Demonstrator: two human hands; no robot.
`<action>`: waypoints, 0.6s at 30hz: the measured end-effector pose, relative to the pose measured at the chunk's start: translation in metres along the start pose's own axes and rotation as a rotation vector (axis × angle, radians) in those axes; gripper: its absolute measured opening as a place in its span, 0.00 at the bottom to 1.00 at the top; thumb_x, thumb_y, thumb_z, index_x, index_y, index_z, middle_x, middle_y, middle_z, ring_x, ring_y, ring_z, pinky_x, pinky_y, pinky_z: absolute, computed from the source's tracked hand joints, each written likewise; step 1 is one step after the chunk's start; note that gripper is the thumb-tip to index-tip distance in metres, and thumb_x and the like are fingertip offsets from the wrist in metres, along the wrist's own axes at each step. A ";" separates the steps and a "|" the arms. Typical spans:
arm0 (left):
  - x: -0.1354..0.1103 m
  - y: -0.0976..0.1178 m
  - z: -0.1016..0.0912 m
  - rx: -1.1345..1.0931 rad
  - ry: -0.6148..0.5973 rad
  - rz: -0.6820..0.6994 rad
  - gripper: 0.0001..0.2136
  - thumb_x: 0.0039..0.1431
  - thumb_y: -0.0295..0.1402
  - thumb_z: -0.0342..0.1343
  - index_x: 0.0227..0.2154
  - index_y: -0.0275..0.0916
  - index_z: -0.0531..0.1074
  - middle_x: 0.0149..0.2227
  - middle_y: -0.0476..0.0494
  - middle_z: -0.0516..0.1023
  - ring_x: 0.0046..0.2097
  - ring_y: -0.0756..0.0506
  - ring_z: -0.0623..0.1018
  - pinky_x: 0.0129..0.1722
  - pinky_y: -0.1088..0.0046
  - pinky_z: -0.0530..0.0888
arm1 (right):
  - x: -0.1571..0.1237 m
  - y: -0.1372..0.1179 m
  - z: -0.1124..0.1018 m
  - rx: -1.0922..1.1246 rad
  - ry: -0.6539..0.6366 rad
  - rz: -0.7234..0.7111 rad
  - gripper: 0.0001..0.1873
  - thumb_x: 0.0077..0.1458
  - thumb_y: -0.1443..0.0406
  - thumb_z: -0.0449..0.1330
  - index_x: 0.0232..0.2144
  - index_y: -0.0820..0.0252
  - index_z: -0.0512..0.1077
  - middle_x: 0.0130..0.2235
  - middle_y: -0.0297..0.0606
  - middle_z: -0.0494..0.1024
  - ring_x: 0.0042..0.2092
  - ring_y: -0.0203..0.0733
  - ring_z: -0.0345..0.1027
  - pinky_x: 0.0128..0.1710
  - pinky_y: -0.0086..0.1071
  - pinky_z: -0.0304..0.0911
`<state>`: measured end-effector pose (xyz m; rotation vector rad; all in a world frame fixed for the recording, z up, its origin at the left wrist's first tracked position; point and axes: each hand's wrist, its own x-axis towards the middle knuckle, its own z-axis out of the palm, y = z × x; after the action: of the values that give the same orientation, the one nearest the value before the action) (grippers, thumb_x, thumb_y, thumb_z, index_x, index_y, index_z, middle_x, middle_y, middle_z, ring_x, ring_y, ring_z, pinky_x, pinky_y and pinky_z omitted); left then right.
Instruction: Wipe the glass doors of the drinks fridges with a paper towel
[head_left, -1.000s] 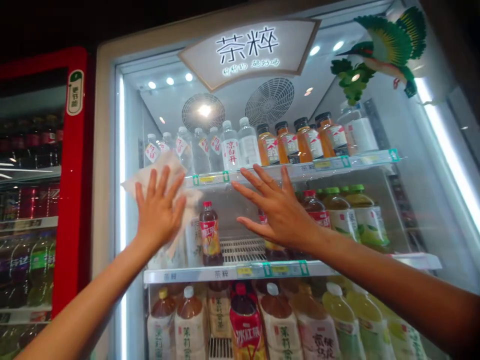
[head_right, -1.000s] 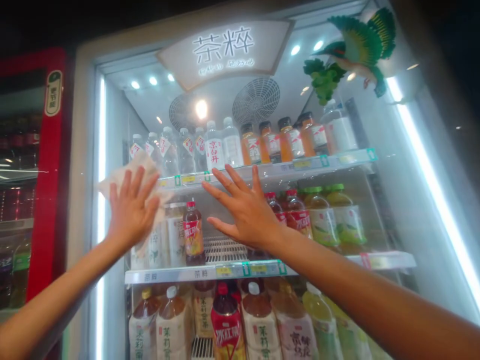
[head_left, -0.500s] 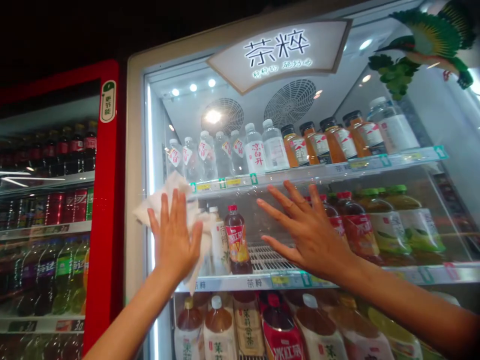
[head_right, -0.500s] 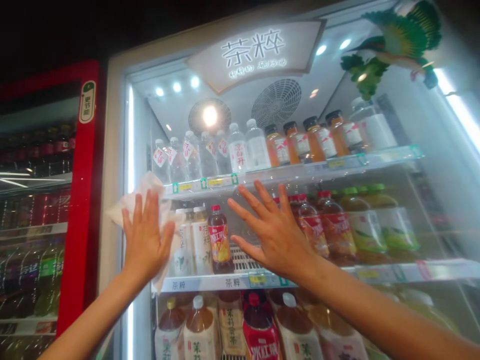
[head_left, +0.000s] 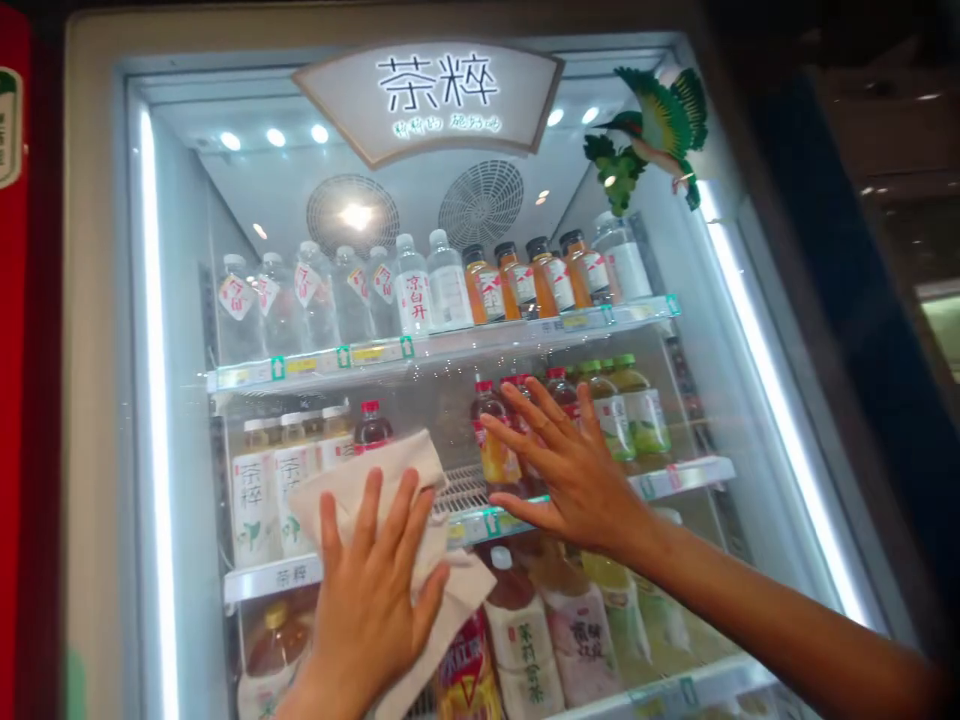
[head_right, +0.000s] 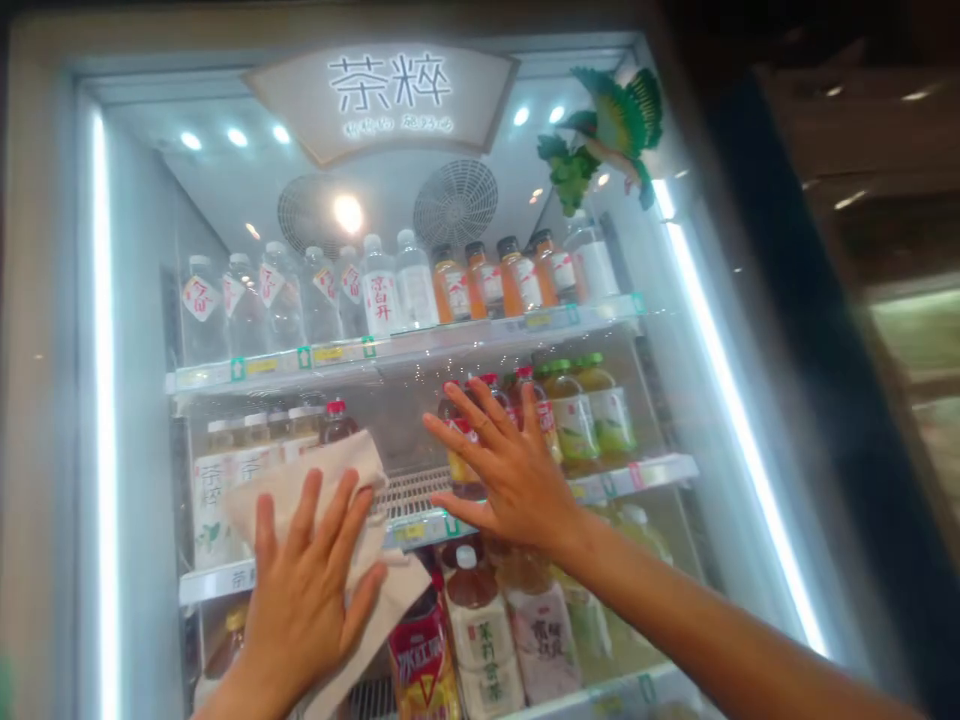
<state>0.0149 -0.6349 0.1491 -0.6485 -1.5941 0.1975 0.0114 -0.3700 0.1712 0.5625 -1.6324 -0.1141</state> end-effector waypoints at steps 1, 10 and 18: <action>0.007 0.004 0.002 0.006 0.011 -0.035 0.37 0.66 0.49 0.50 0.72 0.42 0.45 0.72 0.45 0.55 0.75 0.37 0.42 0.72 0.44 0.31 | -0.004 0.009 -0.003 -0.005 0.000 0.007 0.41 0.63 0.44 0.57 0.72 0.44 0.49 0.75 0.38 0.48 0.75 0.57 0.39 0.71 0.67 0.25; 0.030 0.088 0.027 -0.026 -0.024 0.075 0.35 0.67 0.45 0.50 0.71 0.42 0.47 0.72 0.47 0.56 0.75 0.37 0.43 0.73 0.43 0.34 | -0.074 0.072 -0.028 -0.007 -0.069 -0.023 0.39 0.65 0.52 0.57 0.73 0.48 0.47 0.75 0.37 0.46 0.76 0.53 0.34 0.73 0.61 0.28; 0.065 0.159 0.049 -0.029 0.018 -0.170 0.35 0.67 0.45 0.50 0.72 0.43 0.44 0.74 0.43 0.50 0.76 0.36 0.40 0.71 0.40 0.32 | -0.121 0.104 -0.042 0.065 -0.074 0.032 0.37 0.65 0.51 0.57 0.71 0.49 0.52 0.75 0.37 0.47 0.76 0.54 0.34 0.73 0.63 0.24</action>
<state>0.0139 -0.4594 0.1196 -0.5324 -1.6284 0.0434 0.0254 -0.2176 0.1086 0.5876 -1.7209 -0.0587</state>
